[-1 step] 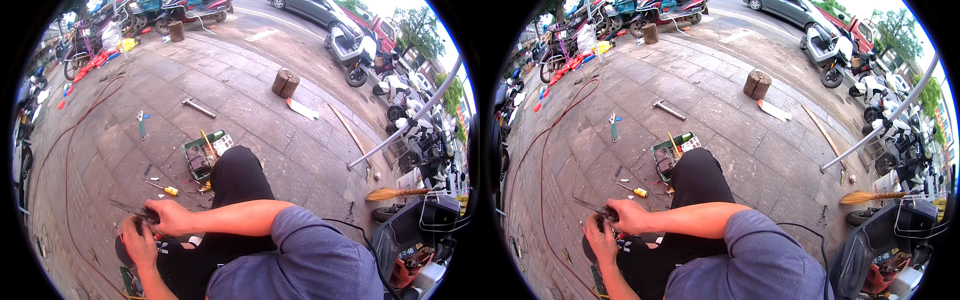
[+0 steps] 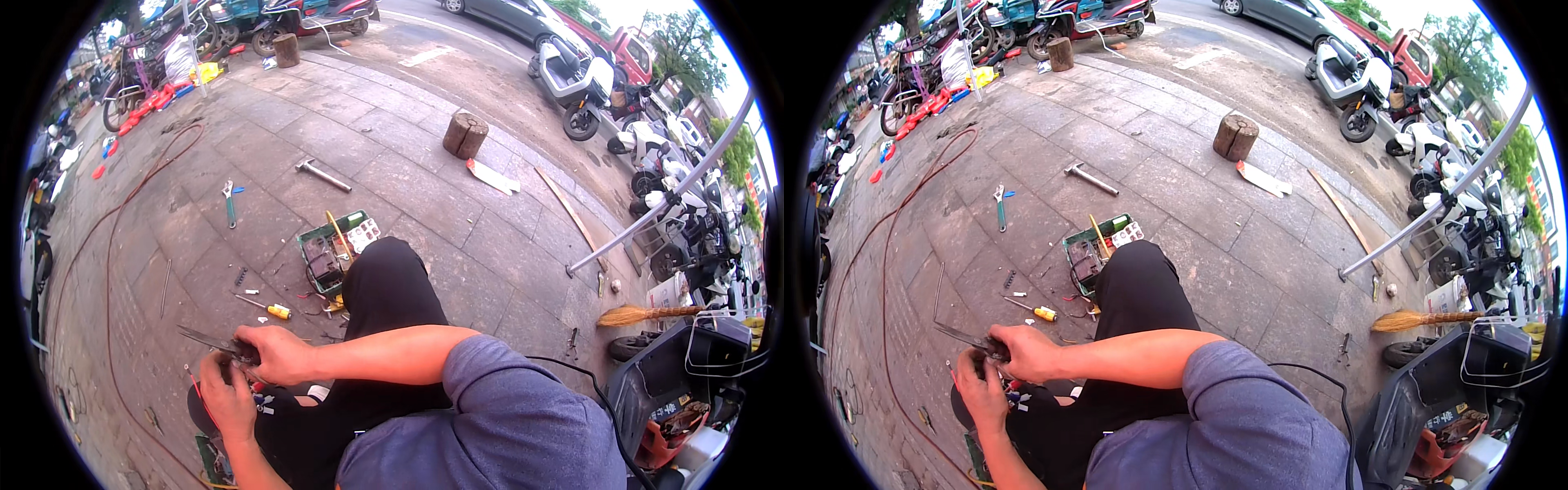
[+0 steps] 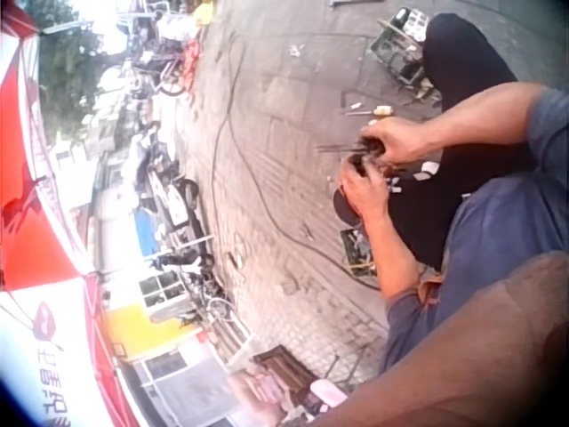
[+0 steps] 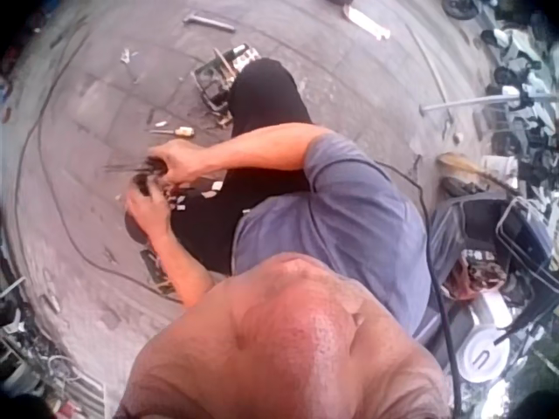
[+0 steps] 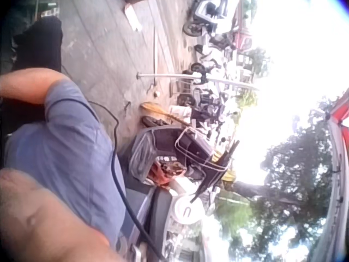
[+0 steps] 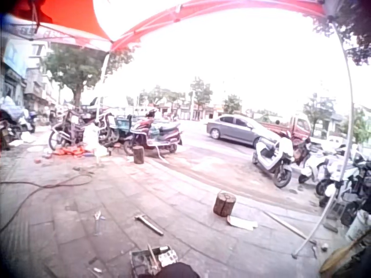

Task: The person sits on the ground and works on a bundle of electrical wires. They use pliers to strip wire insulation, twist wire ends together, and use a screwdriver to tighten connections within a black plastic housing.

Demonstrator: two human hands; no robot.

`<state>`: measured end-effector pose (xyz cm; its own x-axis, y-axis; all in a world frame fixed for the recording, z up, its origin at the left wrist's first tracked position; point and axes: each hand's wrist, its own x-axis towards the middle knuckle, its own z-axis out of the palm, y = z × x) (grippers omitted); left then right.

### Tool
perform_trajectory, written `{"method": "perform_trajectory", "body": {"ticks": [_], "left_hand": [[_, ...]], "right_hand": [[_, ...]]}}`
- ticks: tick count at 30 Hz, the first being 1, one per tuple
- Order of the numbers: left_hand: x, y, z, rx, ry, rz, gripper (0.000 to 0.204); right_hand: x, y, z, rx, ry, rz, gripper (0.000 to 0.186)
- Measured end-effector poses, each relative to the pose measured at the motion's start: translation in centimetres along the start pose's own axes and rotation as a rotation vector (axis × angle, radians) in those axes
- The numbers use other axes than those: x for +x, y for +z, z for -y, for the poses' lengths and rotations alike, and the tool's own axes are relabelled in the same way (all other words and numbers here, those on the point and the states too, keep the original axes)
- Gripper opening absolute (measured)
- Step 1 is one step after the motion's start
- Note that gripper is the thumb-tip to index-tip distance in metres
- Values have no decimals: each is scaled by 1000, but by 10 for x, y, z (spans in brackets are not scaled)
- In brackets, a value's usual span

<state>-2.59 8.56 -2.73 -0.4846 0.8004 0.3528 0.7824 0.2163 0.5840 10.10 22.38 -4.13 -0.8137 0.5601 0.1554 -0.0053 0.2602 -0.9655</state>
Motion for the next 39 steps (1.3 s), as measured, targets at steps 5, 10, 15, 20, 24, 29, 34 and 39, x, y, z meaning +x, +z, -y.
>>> {"method": "perform_trajectory", "body": {"ticks": [5,10,15,20,24,29,34,39], "left_hand": [[3,-2,-2,-464,-223,53,24],[2,-11,-7,-542,-324,87,30],[3,-9,-1,-545,-297,97,30],[3,-3,1,-553,-260,32,25],[2,-5,1,-525,-263,46,25],[6,-17,-16,-575,-349,111,27],[5,-13,-13,-419,-238,66,26],[4,-8,-10,-301,-155,-16,25]], "right_hand": [[-1,0,1,47,-19,-3,40],[2,4,-4,182,55,33,39],[3,2,-3,117,51,28,37],[1,0,0,138,77,59,35],[1,-1,5,158,102,83,31],[-1,-1,8,187,130,113,26],[1,3,-3,238,97,120,28],[3,0,-1,216,134,148,29]]}}
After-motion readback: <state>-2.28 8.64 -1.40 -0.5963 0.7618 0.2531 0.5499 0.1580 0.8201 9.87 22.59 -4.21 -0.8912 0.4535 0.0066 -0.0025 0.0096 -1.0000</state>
